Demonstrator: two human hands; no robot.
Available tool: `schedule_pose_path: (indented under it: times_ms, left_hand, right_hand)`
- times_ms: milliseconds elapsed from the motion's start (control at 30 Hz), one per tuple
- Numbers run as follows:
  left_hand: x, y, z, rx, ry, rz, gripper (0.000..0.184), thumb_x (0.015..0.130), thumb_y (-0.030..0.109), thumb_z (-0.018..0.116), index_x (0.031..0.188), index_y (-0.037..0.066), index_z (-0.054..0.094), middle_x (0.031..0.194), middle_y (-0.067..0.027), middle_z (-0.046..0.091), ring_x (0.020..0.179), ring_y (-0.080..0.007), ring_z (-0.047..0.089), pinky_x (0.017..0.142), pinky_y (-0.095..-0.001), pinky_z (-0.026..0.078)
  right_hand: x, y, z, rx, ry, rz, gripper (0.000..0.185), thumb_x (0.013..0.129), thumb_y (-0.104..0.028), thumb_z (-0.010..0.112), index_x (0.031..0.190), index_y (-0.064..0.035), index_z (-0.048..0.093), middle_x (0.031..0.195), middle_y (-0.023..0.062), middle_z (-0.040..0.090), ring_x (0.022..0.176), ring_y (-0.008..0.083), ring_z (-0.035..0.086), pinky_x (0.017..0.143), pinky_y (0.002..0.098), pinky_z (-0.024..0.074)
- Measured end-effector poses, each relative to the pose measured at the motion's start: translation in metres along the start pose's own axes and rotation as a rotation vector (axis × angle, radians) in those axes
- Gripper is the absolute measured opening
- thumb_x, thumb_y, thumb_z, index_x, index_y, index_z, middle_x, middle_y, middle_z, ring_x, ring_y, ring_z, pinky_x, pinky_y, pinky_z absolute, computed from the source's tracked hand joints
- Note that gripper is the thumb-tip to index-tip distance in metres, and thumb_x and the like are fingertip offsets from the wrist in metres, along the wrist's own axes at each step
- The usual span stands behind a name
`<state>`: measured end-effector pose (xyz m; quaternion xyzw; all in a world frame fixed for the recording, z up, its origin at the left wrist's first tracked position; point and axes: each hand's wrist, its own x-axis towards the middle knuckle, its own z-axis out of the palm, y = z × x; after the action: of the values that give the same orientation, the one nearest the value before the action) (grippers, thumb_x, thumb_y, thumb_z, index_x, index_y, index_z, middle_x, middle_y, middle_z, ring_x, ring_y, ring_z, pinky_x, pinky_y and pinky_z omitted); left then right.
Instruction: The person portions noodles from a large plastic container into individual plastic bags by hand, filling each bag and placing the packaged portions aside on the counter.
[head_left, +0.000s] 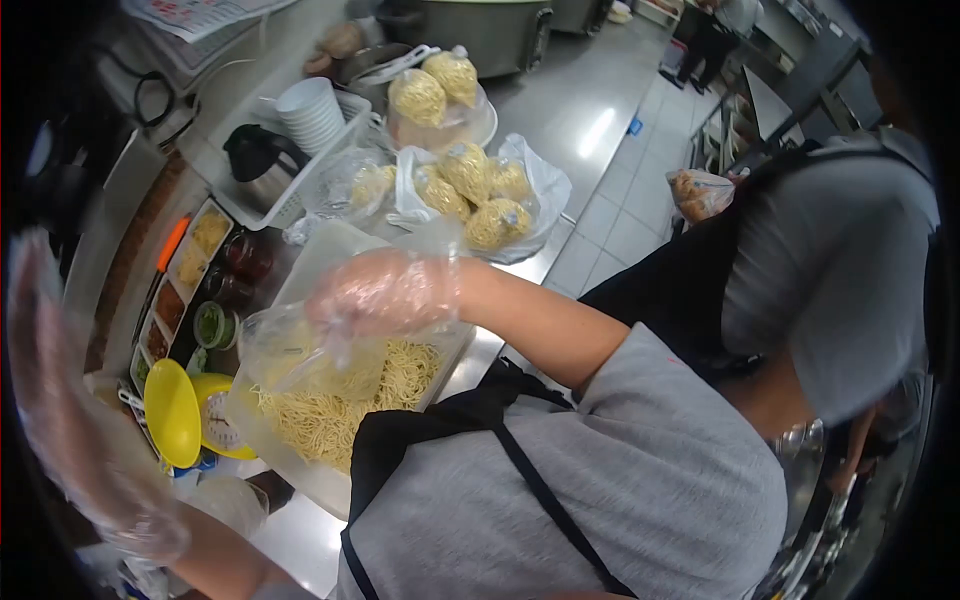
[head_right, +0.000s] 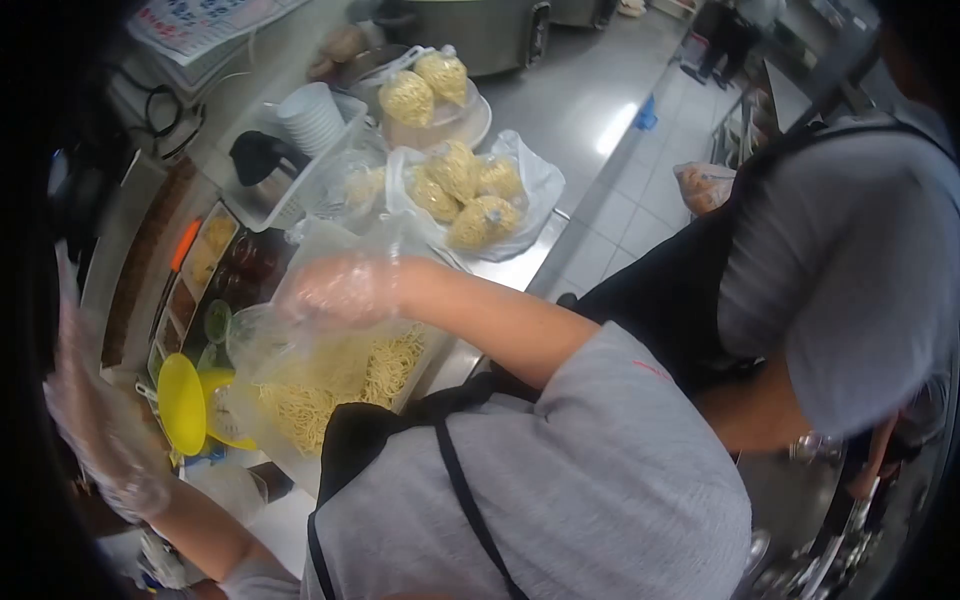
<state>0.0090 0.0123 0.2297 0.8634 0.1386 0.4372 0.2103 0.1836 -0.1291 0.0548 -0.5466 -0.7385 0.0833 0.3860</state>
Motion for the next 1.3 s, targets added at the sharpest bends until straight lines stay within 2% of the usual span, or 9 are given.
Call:
schedule_pose_path:
  times_ms: [167,433,533,767,900,1000,1100,1167,1300]
  left_hand:
    - [0.017,-0.015,-0.026,0.292,-0.197,0.261,0.044,0.089,0.033,0.052,0.126,0.009,0.049,0.120,-0.0081,0.055,0.108,-0.0228,0.055,0.092,-0.0353,0.045]
    - [0.012,-0.031,-0.028,0.324,-0.509,0.211,0.044,0.088,0.036,0.054,0.121,0.008,0.052,0.119,-0.0108,0.055,0.109,-0.0253,0.054,0.093,-0.0393,0.044]
    - [-0.002,-0.013,-0.039,0.295,-0.509,0.196,0.044,0.087,0.038,0.054,0.119,0.008,0.053,0.118,-0.0118,0.055,0.109,-0.0263,0.054,0.094,-0.0409,0.043]
    - [0.014,0.014,0.003,0.141,-0.617,0.206,0.044,0.086,0.040,0.055,0.116,0.008,0.056,0.117,-0.0141,0.055,0.110,-0.0285,0.053,0.095,-0.0444,0.042]
    - [-0.055,-0.029,0.034,0.333,-0.609,0.471,0.034,0.084,0.036,0.058,0.105,0.010,0.061,0.119,-0.0113,0.053,0.113,-0.0295,0.049,0.097,-0.0479,0.038]
    - [-0.099,-0.073,0.037,0.565,-0.513,0.491,0.025,0.082,0.026,0.061,0.102,0.012,0.063,0.124,-0.0069,0.050,0.116,-0.0276,0.046,0.099,-0.0499,0.034]
    - [-0.111,-0.084,0.021,0.528,-0.464,0.354,0.021,0.079,0.017,0.063,0.098,0.010,0.063,0.121,-0.0062,0.053,0.110,-0.0277,0.051,0.095,-0.0475,0.039]
    - [-0.116,-0.082,0.016,0.229,-0.552,0.033,0.019,0.078,0.007,0.062,0.097,0.008,0.063,0.113,-0.0080,0.056,0.104,-0.0249,0.054,0.090,-0.0399,0.044]
    - [-0.130,-0.085,0.046,-0.153,-0.449,-0.131,0.017,0.077,0.003,0.061,0.094,0.004,0.062,0.105,-0.0102,0.057,0.098,-0.0232,0.055,0.085,-0.0325,0.045]
  right_hand:
    - [-0.014,0.003,0.002,-0.024,0.011,0.111,0.009,0.081,-0.009,0.060,0.090,-0.0065,0.059,0.090,0.0092,0.058,0.084,0.0259,0.057,0.077,0.0352,0.0459]
    - [-0.001,-0.014,0.000,0.024,-0.133,0.408,0.014,0.074,0.001,0.056,0.088,-0.0020,0.059,0.084,0.0097,0.055,0.084,0.0226,0.055,0.077,0.0294,0.0425]
    - [-0.013,-0.014,0.011,0.250,-0.032,0.399,0.015,0.074,0.001,0.055,0.088,-0.0008,0.059,0.084,0.0090,0.054,0.084,0.0209,0.055,0.076,0.0290,0.0420]
    - [0.009,-0.033,-0.003,-0.104,-0.027,0.236,0.018,0.073,0.000,0.060,0.091,-0.0033,0.059,0.089,0.0113,0.057,0.087,0.0268,0.055,0.077,0.0341,0.0441]
    - [0.009,-0.023,-0.009,-0.100,0.013,0.081,0.016,0.076,-0.002,0.062,0.091,-0.0039,0.059,0.090,0.0111,0.056,0.087,0.0263,0.056,0.077,0.0340,0.0446]
    - [0.007,-0.014,-0.007,-0.109,-0.041,0.167,0.019,0.072,-0.002,0.067,0.088,-0.0025,0.057,0.086,0.0077,0.053,0.087,0.0245,0.053,0.076,0.0338,0.0435]
    - [0.003,-0.014,-0.020,-0.006,-0.011,0.186,0.022,0.072,-0.009,0.070,0.088,-0.0034,0.057,0.084,0.0063,0.052,0.090,0.0238,0.053,0.081,0.0335,0.0433]
    - [0.008,-0.021,-0.019,-0.094,0.094,0.156,0.023,0.072,-0.010,0.070,0.090,-0.0038,0.058,0.088,0.0059,0.053,0.092,0.0233,0.052,0.083,0.0339,0.0431]
    - [0.029,-0.027,0.025,0.001,0.173,0.039,0.036,0.074,-0.015,0.070,0.105,-0.0044,0.056,0.106,0.0115,0.058,0.100,0.0287,0.055,0.084,0.0368,0.0447]
